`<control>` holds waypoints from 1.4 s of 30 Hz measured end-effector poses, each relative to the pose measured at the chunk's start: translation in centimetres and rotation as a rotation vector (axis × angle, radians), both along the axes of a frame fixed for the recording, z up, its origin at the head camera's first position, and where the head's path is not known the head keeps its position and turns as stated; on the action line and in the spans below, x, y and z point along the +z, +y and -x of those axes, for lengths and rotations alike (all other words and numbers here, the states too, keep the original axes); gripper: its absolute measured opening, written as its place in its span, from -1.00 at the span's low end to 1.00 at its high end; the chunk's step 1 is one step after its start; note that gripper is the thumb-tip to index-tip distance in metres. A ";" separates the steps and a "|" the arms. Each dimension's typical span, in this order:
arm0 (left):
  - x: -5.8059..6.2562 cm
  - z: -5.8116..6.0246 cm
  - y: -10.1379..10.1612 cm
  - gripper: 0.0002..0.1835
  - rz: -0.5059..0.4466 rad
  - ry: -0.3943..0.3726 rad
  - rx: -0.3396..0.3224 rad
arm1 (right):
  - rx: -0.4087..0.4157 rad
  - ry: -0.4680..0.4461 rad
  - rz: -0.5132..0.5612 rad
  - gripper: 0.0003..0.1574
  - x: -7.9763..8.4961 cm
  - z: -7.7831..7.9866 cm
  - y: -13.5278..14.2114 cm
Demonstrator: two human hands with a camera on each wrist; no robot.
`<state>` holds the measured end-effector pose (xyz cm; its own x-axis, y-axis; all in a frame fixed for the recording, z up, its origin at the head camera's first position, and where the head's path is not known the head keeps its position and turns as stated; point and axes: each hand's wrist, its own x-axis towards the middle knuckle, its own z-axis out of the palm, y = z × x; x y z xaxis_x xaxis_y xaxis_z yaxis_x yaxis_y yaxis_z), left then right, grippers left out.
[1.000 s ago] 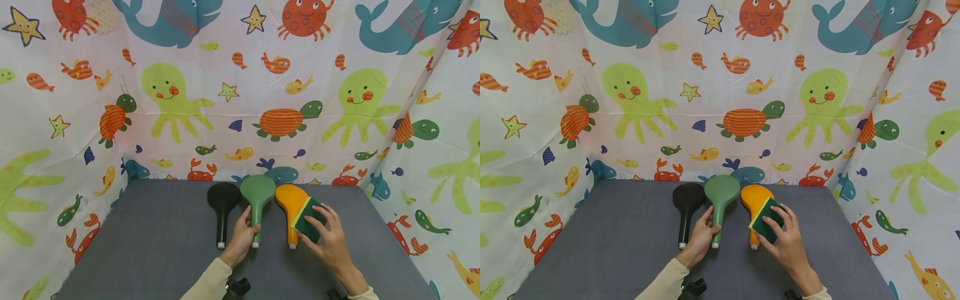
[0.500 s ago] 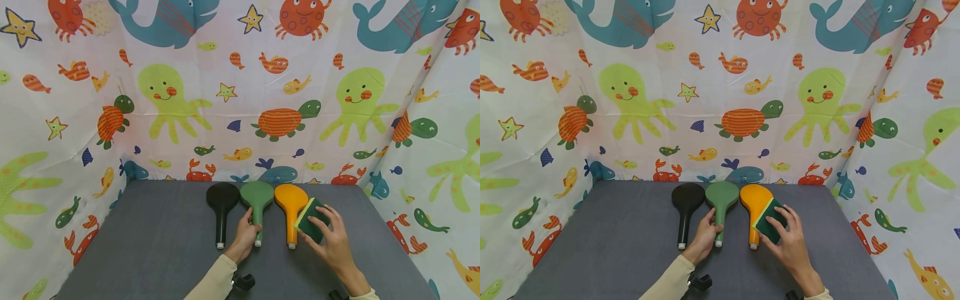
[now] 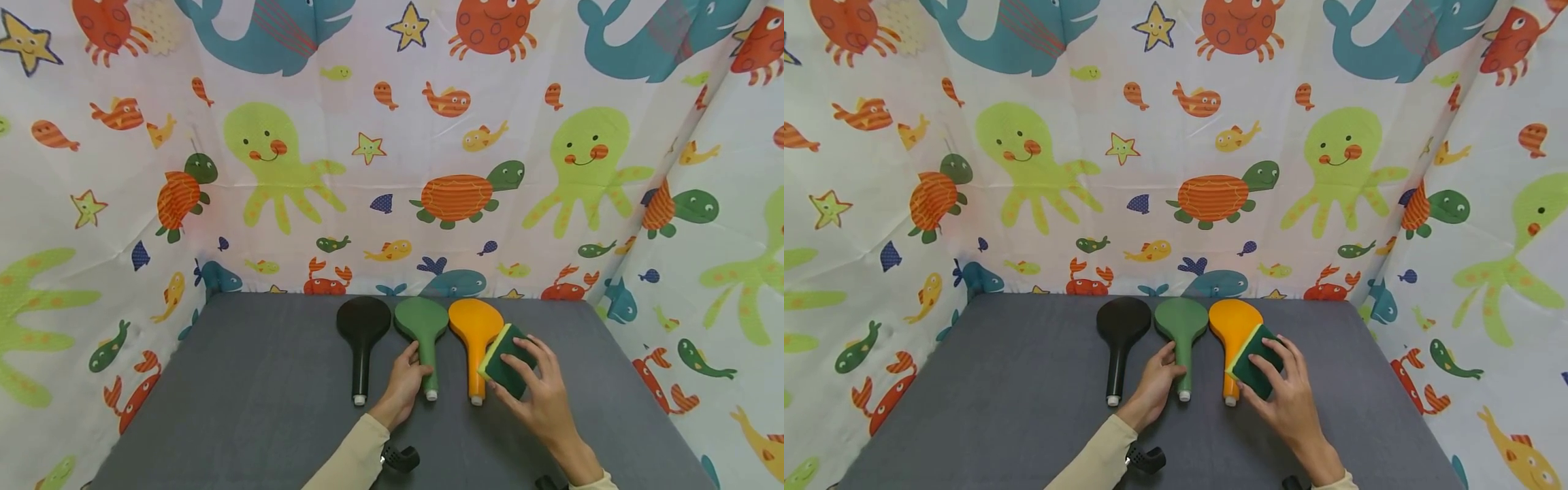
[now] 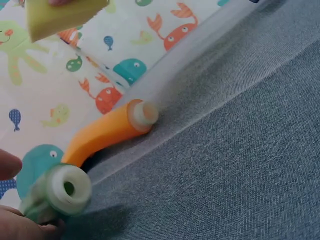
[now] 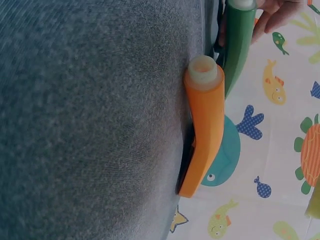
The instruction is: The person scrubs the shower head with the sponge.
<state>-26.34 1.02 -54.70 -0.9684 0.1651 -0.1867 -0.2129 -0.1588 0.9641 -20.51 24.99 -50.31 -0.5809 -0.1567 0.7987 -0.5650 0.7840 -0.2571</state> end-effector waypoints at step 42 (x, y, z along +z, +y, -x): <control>5.8 -4.7 -8.2 -0.39 0.265 0.330 -0.022 | 0.097 0.063 0.055 -0.31 4.3 -0.2 -3.3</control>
